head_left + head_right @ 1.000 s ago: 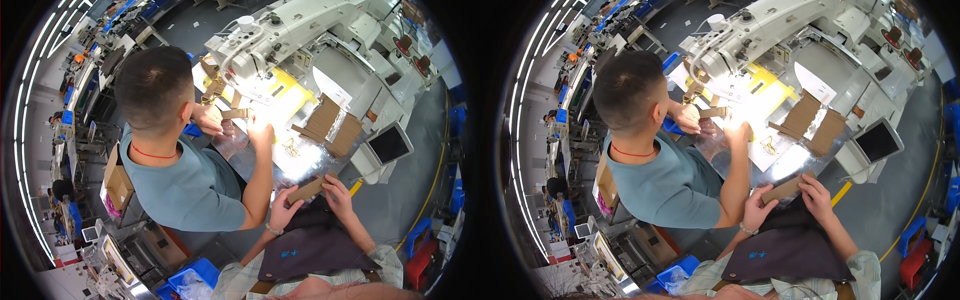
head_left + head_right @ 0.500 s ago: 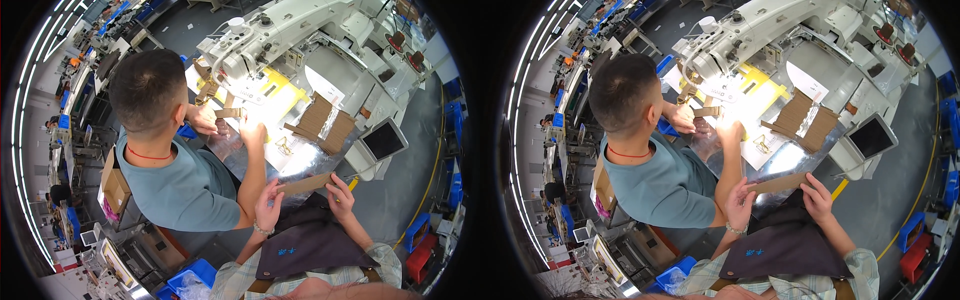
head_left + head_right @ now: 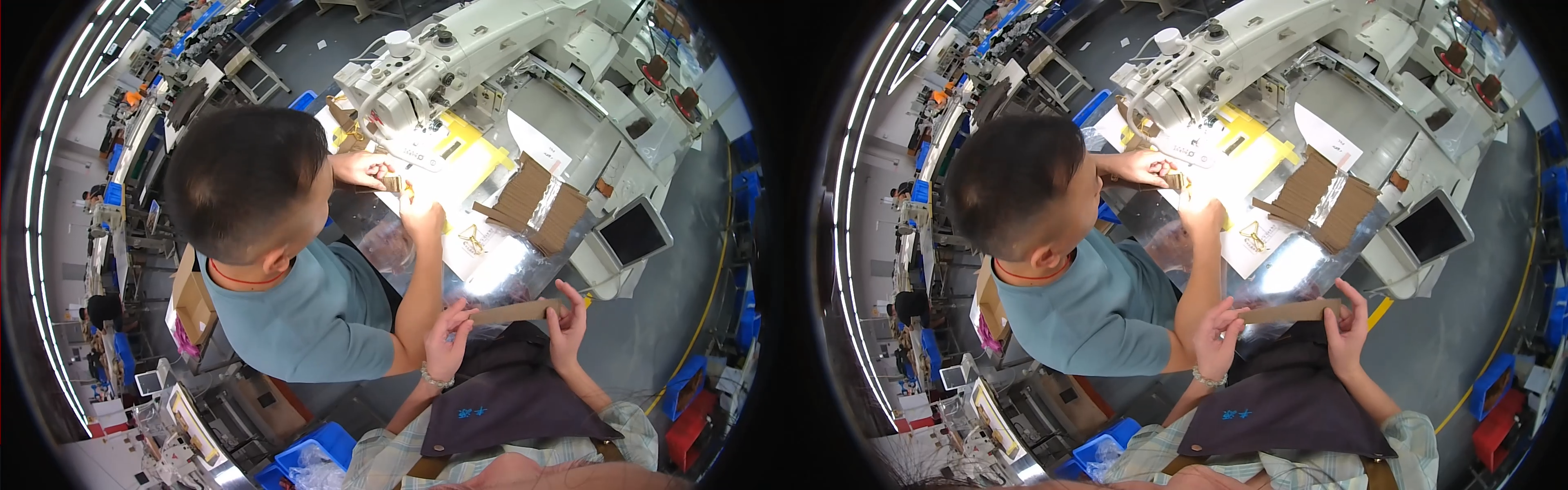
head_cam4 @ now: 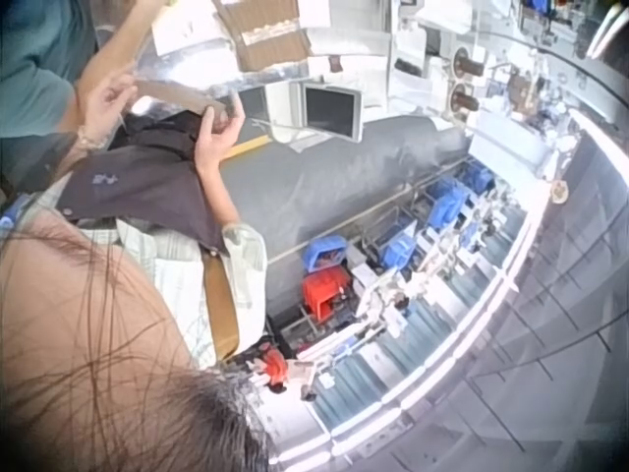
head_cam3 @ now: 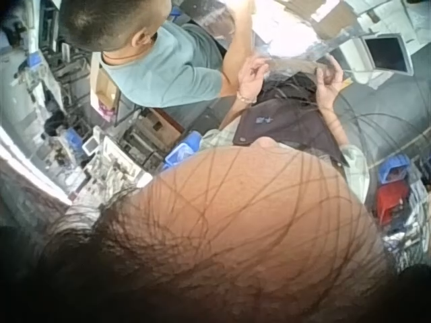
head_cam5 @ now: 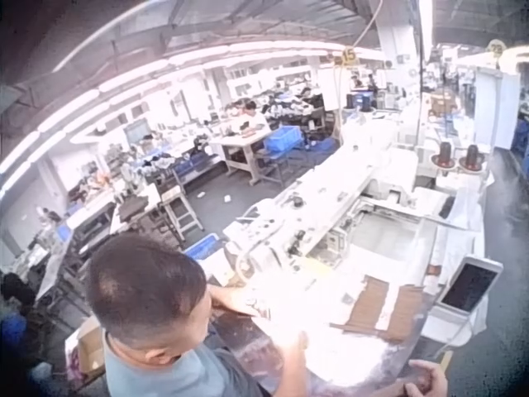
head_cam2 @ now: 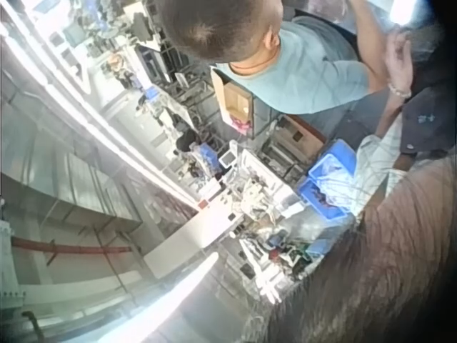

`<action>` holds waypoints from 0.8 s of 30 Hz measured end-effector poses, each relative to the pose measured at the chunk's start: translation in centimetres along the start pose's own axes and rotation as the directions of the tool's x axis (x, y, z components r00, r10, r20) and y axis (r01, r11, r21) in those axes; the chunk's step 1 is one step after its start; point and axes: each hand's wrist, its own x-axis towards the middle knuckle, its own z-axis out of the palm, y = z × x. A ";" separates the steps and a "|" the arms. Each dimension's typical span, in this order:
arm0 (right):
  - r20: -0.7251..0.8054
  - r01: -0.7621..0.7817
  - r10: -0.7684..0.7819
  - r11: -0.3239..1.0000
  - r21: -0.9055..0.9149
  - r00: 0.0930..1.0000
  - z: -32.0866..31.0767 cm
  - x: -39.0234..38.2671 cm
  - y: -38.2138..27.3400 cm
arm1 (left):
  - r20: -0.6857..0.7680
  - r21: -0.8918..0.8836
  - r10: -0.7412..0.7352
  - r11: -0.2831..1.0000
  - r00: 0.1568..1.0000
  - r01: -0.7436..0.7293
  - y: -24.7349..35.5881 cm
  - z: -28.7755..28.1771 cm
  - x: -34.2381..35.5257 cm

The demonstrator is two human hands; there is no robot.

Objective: Sewing leather or heavy fabric straps using an industrial sewing machine.

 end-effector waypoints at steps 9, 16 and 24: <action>0.030 -0.569 0.601 0.738 0.363 0.799 -0.7 -0.1 1.4 | 0.059 0.078 -0.053 0.996 0.997 0.048 -0.7 0.1 -1.4; 0.125 -0.668 0.682 0.636 0.386 0.721 -0.8 -0.5 1.3 | 0.053 0.126 -0.053 0.991 0.997 0.046 -0.7 0.0 -1.5; 0.429 -0.864 0.754 0.473 0.171 0.497 -0.9 -0.8 0.8 | 0.031 0.060 -0.096 0.994 0.995 0.094 -0.4 0.1 -1.8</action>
